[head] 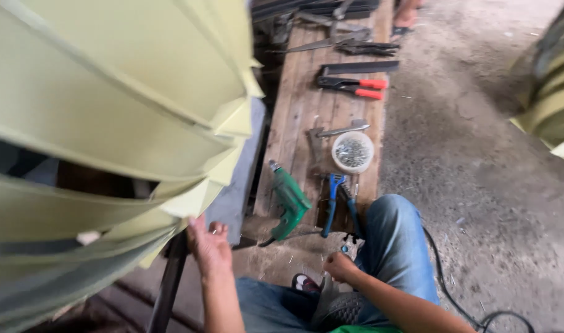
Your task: The person sits on the floor assembling a large blower wheel, aligning a metal blade against the wheel's rim, then using a green electric drill and a blue fastening tool to secure the blade, taking screws from a bowl on the workbench and repeating the cycle on the next blade.
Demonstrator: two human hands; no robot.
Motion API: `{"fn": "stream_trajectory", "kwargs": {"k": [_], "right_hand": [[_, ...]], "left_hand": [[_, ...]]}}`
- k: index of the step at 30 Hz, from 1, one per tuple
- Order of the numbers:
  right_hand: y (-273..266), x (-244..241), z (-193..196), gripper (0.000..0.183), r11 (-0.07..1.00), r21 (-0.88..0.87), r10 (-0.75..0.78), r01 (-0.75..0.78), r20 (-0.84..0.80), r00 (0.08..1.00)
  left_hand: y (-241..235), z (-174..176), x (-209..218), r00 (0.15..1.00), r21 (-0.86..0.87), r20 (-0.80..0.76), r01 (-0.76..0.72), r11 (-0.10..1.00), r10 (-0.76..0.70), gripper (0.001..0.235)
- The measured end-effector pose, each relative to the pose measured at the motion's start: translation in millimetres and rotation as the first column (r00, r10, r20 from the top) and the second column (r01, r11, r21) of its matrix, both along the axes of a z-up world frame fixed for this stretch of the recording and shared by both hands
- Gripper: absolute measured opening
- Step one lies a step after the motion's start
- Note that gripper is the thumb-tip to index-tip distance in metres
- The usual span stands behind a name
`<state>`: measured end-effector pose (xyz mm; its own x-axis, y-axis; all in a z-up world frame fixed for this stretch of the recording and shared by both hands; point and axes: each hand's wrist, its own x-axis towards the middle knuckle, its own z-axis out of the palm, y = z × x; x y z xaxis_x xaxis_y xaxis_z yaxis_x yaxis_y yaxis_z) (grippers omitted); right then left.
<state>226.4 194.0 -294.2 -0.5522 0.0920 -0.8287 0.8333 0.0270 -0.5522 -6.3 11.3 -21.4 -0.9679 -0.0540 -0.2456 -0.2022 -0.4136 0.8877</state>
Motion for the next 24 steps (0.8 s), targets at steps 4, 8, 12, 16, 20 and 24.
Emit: {"fn": "stream_trajectory", "kwargs": {"k": [4,8,12,16,20,24], "right_hand": [[-3,-45,85,0.027,0.949,0.314,0.175,-0.027,-0.456,0.872],[0,-128,275,0.035,0.983,0.161,0.074,0.087,-0.785,0.614],[-14,-184,340,0.042,0.995,0.004,-0.045,0.101,-0.874,0.484],[-28,-202,357,0.038,0.973,-0.214,-0.227,0.088,-0.807,0.545],[-49,-205,354,0.032,0.959,-0.267,-0.269,0.097,-0.738,0.619],[-53,-197,368,0.045,0.982,-0.09,-0.169,0.164,-0.808,0.565]], "left_hand": [[5,-11,3,0.999,0.119,-0.024,-0.042,0.992,0.045,0.046],[10,-12,5,0.993,0.114,-0.112,-0.024,0.993,0.037,0.04],[16,16,15,0.993,0.121,-0.12,0.012,0.993,0.003,0.04],[15,35,20,0.997,0.134,-0.069,0.037,0.99,-0.028,0.042],[5,38,26,0.996,0.223,-0.046,0.084,0.971,-0.076,0.037],[6,60,34,0.998,0.22,0.011,0.058,0.974,-0.062,0.036]]}}
